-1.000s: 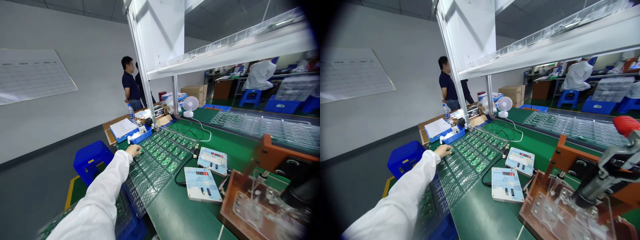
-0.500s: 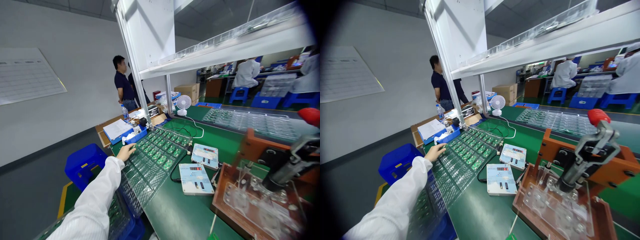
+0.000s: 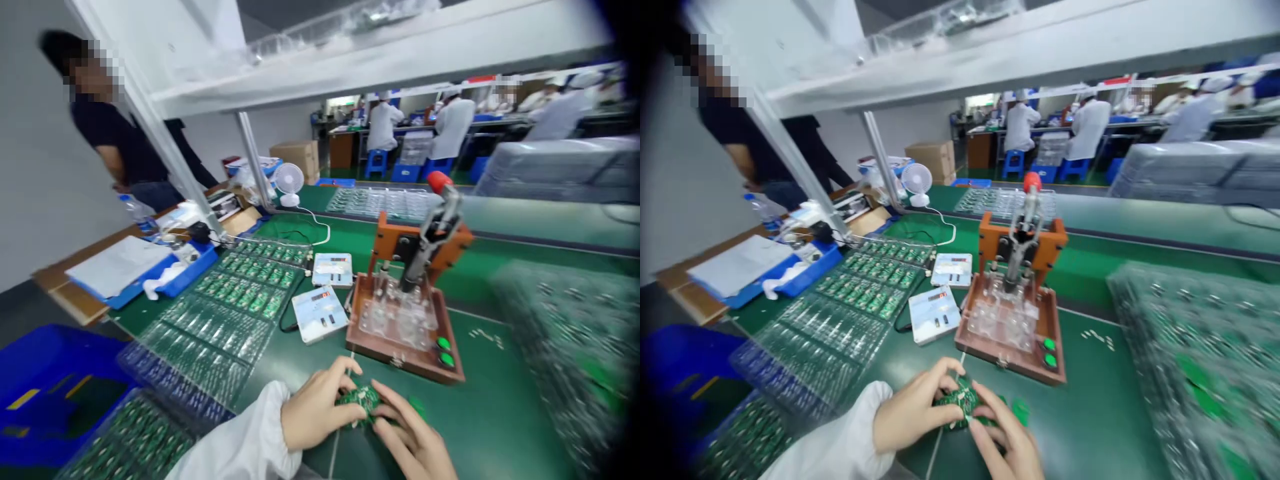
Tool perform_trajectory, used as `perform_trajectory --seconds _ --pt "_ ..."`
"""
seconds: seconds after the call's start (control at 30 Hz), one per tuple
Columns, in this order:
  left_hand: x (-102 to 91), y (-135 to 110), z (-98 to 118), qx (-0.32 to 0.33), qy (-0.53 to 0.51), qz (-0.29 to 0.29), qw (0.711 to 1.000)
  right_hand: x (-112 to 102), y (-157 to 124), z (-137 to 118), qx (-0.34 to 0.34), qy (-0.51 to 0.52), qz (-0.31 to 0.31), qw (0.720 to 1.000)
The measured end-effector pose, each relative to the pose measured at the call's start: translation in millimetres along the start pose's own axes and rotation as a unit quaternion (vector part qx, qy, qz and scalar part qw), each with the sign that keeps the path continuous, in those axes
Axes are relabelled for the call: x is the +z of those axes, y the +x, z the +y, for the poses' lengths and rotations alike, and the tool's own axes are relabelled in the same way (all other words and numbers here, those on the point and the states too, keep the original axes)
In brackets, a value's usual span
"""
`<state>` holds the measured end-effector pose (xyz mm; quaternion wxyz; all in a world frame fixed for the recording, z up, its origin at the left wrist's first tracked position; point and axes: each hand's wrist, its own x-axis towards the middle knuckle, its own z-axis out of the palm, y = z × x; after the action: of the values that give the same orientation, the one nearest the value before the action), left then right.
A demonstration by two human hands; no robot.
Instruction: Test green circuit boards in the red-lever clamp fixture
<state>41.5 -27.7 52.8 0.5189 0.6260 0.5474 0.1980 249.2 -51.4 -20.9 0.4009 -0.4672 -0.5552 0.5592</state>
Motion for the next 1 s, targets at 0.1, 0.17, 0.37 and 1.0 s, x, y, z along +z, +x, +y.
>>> perform_trajectory --seconds 0.1,0.17,0.37,1.0 --pt "9.2 9 5 0.026 -0.019 -0.040 0.999 -4 2 -22 0.014 0.030 0.024 0.999" --pt "11.0 13 6 0.029 -0.024 -0.062 0.997 -4 2 -29 0.018 0.041 0.047 0.998" --pt "7.4 18 1 0.012 -0.017 -0.072 0.997 -15 -4 -21 0.044 0.062 0.114 0.991" --pt "1.8 5 -44 0.246 0.259 0.176 0.918 -61 -37 3 -0.187 -0.434 0.081 0.878"
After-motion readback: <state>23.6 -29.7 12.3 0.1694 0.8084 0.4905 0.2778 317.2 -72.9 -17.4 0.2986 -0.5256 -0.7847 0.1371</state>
